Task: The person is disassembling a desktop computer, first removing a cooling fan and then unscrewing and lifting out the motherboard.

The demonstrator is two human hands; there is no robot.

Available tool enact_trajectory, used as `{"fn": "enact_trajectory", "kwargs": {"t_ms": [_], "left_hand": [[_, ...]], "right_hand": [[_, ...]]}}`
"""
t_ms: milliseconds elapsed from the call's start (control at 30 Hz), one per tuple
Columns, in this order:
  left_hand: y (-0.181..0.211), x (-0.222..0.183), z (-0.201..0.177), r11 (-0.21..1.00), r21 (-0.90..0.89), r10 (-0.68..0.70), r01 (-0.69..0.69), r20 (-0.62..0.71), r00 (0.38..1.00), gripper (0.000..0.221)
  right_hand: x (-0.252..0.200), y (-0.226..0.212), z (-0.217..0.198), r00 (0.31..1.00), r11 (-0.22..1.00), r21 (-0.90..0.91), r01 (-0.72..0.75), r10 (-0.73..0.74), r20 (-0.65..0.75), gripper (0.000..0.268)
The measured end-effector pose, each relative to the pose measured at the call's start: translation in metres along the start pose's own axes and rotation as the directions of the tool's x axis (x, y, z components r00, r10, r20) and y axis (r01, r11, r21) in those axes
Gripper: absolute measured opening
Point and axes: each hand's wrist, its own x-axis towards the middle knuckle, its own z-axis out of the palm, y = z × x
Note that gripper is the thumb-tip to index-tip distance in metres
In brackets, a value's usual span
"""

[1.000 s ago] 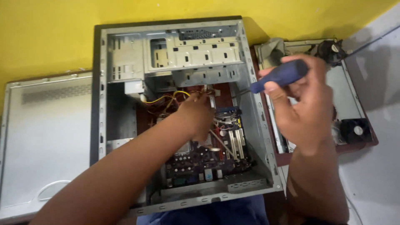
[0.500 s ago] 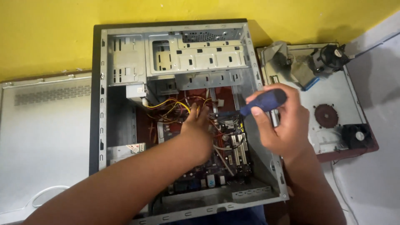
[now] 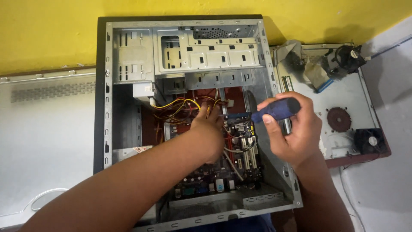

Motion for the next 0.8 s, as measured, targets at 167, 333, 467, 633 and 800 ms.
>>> {"fn": "enact_trajectory", "kwargs": {"t_ms": [167,333,467,633,800], "left_hand": [[0.001,-0.004,-0.005,1.000,0.008,-0.004,0.003,0.025,1.000,0.078],[0.001,-0.002,-0.004,1.000,0.008,-0.006,0.006,0.027,1.000,0.079],[0.001,-0.006,-0.005,1.000,0.010,-0.003,0.003,0.033,0.999,0.077],[0.000,-0.008,-0.007,1.000,0.003,0.010,-0.010,0.025,1.000,0.074],[0.000,-0.007,-0.005,1.000,0.021,-0.005,0.005,0.003,1.000,0.065]], "right_hand": [[0.000,0.003,0.000,1.000,1.000,0.002,-0.006,0.006,0.025,0.044],[0.001,0.001,0.001,0.999,1.000,-0.003,-0.022,0.022,0.035,0.042],[0.002,0.004,0.002,1.000,0.999,-0.037,0.009,-0.008,0.025,0.042],[0.009,0.006,0.001,0.998,1.000,-0.010,0.011,-0.011,0.065,0.041],[0.031,-0.006,-0.001,0.977,1.000,-0.012,0.018,-0.015,0.214,0.039]]}}
